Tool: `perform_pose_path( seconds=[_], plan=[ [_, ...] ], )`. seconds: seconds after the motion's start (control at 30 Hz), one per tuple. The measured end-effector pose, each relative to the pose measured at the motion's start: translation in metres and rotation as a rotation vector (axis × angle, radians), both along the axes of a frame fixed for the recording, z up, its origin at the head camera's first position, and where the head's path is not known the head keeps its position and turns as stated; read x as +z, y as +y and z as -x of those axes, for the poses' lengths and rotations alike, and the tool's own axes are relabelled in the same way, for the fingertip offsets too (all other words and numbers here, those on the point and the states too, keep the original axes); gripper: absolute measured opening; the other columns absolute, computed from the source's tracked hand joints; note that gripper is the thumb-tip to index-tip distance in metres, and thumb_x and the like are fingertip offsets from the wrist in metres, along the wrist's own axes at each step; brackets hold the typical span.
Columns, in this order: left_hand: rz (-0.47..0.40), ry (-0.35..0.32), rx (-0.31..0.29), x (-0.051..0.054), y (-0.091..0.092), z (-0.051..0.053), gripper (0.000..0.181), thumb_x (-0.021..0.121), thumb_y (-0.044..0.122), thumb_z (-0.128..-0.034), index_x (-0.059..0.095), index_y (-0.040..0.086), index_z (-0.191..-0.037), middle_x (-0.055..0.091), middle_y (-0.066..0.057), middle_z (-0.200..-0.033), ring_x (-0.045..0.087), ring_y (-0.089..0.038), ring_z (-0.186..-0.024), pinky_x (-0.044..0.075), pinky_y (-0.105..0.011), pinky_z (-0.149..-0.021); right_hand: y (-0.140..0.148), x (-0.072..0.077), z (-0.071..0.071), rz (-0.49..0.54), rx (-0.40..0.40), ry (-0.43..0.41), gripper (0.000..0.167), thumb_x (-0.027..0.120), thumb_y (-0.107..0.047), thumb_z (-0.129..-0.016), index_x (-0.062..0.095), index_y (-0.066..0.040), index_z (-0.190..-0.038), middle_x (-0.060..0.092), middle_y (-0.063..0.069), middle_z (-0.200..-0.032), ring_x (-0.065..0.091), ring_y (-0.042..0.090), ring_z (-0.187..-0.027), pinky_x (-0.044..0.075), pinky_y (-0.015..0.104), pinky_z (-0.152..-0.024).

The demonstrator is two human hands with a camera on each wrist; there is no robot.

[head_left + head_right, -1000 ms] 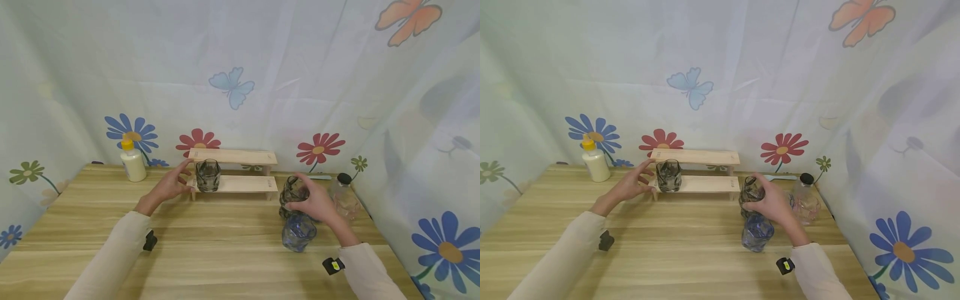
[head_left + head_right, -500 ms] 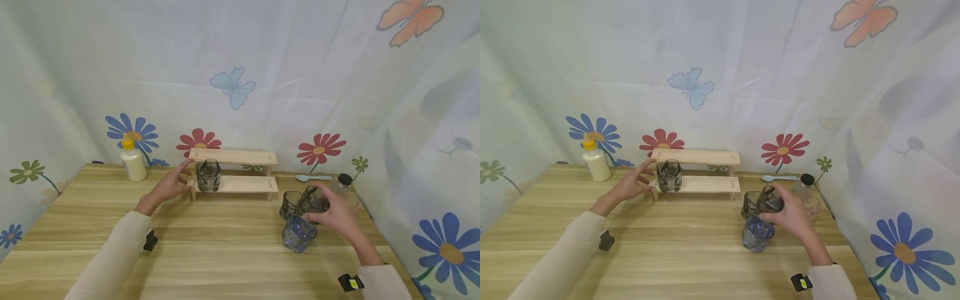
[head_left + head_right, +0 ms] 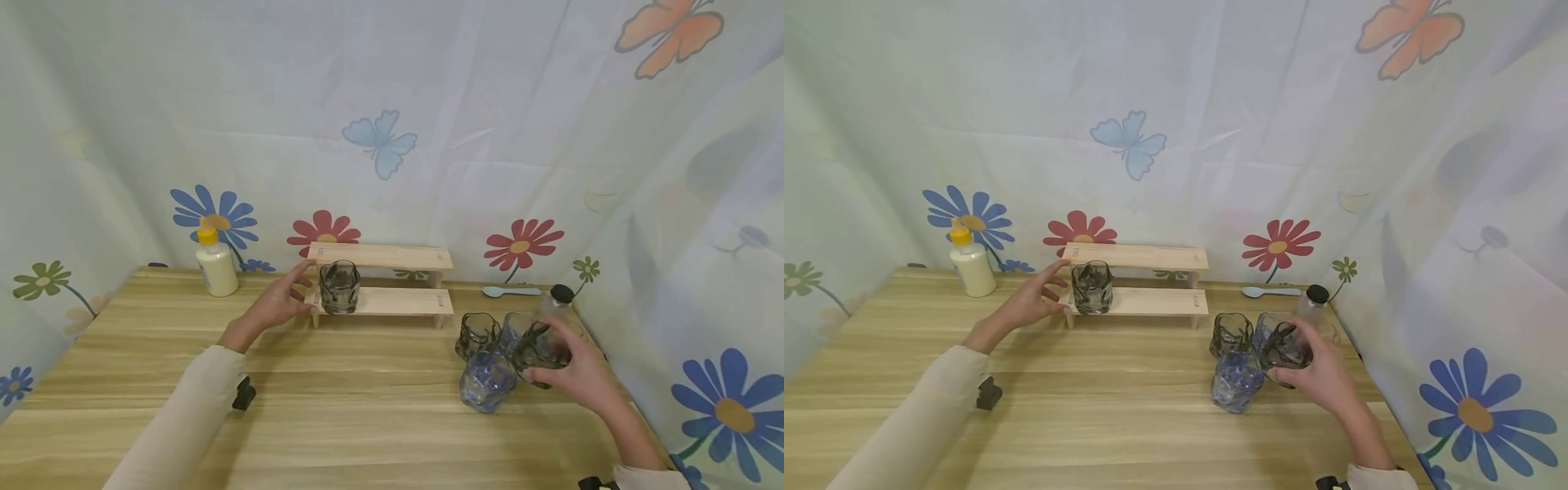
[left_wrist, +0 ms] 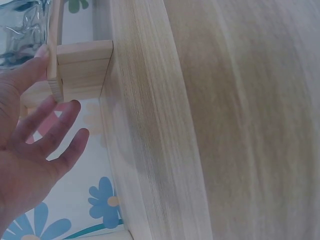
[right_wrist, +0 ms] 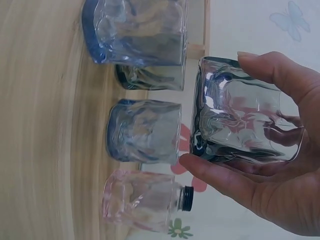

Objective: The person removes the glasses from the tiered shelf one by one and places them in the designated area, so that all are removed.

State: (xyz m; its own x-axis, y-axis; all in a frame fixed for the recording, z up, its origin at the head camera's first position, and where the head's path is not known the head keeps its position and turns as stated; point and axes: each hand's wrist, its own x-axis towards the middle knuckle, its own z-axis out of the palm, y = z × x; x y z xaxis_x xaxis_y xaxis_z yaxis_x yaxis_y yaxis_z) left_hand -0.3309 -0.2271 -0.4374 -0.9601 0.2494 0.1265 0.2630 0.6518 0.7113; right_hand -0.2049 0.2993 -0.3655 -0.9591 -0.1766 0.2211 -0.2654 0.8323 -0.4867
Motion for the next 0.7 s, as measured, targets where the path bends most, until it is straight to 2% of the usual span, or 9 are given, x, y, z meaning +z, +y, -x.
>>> perform_pose_path(
  seconds=[0.23, 0.33, 0.4, 0.5, 0.7],
  plan=[
    [-0.001, 0.002, -0.001, -0.001, -0.001, 0.0, 0.098, 0.079, 0.011, -0.0851, 0.018, 0.025, -0.16, 0.056, -0.027, -0.136, 0.067, -0.041, -0.103, 0.057, -0.049, -0.08, 0.013, -0.008, -0.005, -0.018, -0.028, -0.032, 0.094, 0.091, -0.033, -0.07, 0.043, -0.01, -0.146, 0.066, 0.025, -0.114, 0.065, 0.039, -0.1, 0.053, 0.055, -0.075],
    [0.001, 0.007, 0.0, -0.001, -0.002, 0.0, 0.098, 0.079, 0.011, -0.085, 0.018, 0.025, -0.16, 0.056, -0.027, -0.135, 0.067, -0.041, -0.103, 0.057, -0.049, -0.081, 0.015, -0.018, -0.003, -0.013, -0.028, -0.056, 0.095, 0.092, -0.033, -0.069, 0.042, -0.008, -0.146, 0.063, 0.029, -0.118, 0.063, 0.043, -0.1, 0.053, 0.055, -0.075],
    [0.001, 0.009, 0.001, -0.002, -0.002, 0.001, 0.098, 0.079, 0.012, -0.0849, 0.018, 0.025, -0.16, 0.056, -0.027, -0.135, 0.067, -0.041, -0.103, 0.057, -0.049, -0.081, 0.016, -0.027, -0.001, -0.013, -0.028, -0.06, 0.095, 0.092, -0.032, -0.069, 0.043, -0.006, -0.145, 0.059, 0.034, -0.126, 0.062, 0.048, -0.103, 0.053, 0.058, -0.077],
    [0.001, 0.012, 0.001, -0.002, -0.002, 0.001, 0.099, 0.08, 0.013, -0.0848, 0.018, 0.025, -0.16, 0.057, -0.026, -0.134, 0.067, -0.041, -0.103, 0.057, -0.049, -0.081, 0.017, -0.041, 0.001, 0.002, -0.023, -0.061, 0.093, 0.093, -0.028, -0.068, 0.044, -0.005, -0.143, 0.055, 0.036, -0.132, 0.063, 0.049, -0.103, 0.053, 0.059, -0.078],
    [0.0, 0.011, 0.002, -0.001, -0.002, 0.001, 0.098, 0.08, 0.013, -0.0849, 0.018, 0.025, -0.16, 0.057, -0.026, -0.134, 0.067, -0.041, -0.103, 0.057, -0.05, -0.082, 0.017, -0.058, 0.006, 0.005, 0.002, -0.002, 0.088, 0.094, -0.023, -0.065, 0.047, -0.003, -0.137, 0.048, 0.037, -0.141, 0.061, 0.053, -0.105, 0.051, 0.065, -0.082]
  ],
)
